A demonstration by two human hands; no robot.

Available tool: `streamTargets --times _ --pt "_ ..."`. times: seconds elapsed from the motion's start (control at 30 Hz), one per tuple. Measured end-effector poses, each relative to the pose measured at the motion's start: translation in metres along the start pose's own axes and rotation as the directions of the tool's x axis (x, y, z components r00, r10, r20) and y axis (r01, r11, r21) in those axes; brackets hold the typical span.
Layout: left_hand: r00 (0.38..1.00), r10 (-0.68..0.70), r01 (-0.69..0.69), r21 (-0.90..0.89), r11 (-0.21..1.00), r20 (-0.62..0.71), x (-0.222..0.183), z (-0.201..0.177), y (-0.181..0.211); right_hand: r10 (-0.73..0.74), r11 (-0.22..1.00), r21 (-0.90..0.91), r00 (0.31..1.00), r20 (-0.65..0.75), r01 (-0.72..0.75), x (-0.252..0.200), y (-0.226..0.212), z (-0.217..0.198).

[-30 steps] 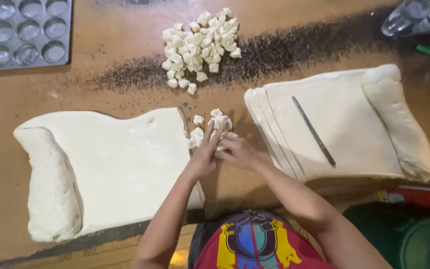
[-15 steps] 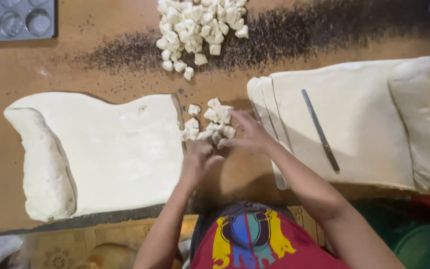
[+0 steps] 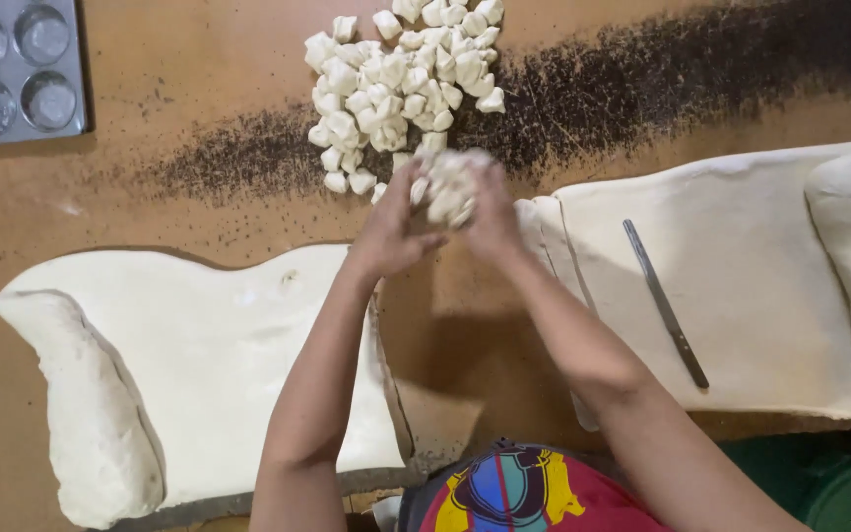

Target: Cutting large sheets of dough into strips and portioning them into small pieces by hand on a bakery production table.

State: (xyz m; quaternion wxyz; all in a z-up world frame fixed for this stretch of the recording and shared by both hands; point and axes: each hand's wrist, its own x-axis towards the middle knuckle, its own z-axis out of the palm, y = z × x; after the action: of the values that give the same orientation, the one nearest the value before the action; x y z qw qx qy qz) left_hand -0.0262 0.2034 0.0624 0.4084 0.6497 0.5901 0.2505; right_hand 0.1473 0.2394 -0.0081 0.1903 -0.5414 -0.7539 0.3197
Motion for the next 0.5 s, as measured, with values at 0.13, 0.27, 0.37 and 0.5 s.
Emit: streamTargets --times 0.13,0.27,0.37,0.5 --pt "0.940 0.279 -0.336 -0.405 0.850 -0.194 0.026 -0.009 0.043 -0.007 0.901 0.374 0.872 -0.490 0.218 0.043 0.025 -0.059" --pt "0.982 0.033 -0.130 -0.544 0.829 -0.185 0.012 0.035 0.035 0.015 0.942 0.288 0.835 -0.551 0.173 0.068 0.060 -0.074" --pt "0.867 -0.466 0.032 -0.914 0.404 -0.176 -0.019 0.091 0.017 -0.325 0.873 0.338 0.937 -0.130 0.350 0.016 0.086 -0.027" --pt "0.947 -0.315 0.209 -0.877 0.432 0.070 -0.101 0.106 0.041 -0.420 0.831 0.392 0.907 -0.025 0.395 -0.074 0.074 0.026"
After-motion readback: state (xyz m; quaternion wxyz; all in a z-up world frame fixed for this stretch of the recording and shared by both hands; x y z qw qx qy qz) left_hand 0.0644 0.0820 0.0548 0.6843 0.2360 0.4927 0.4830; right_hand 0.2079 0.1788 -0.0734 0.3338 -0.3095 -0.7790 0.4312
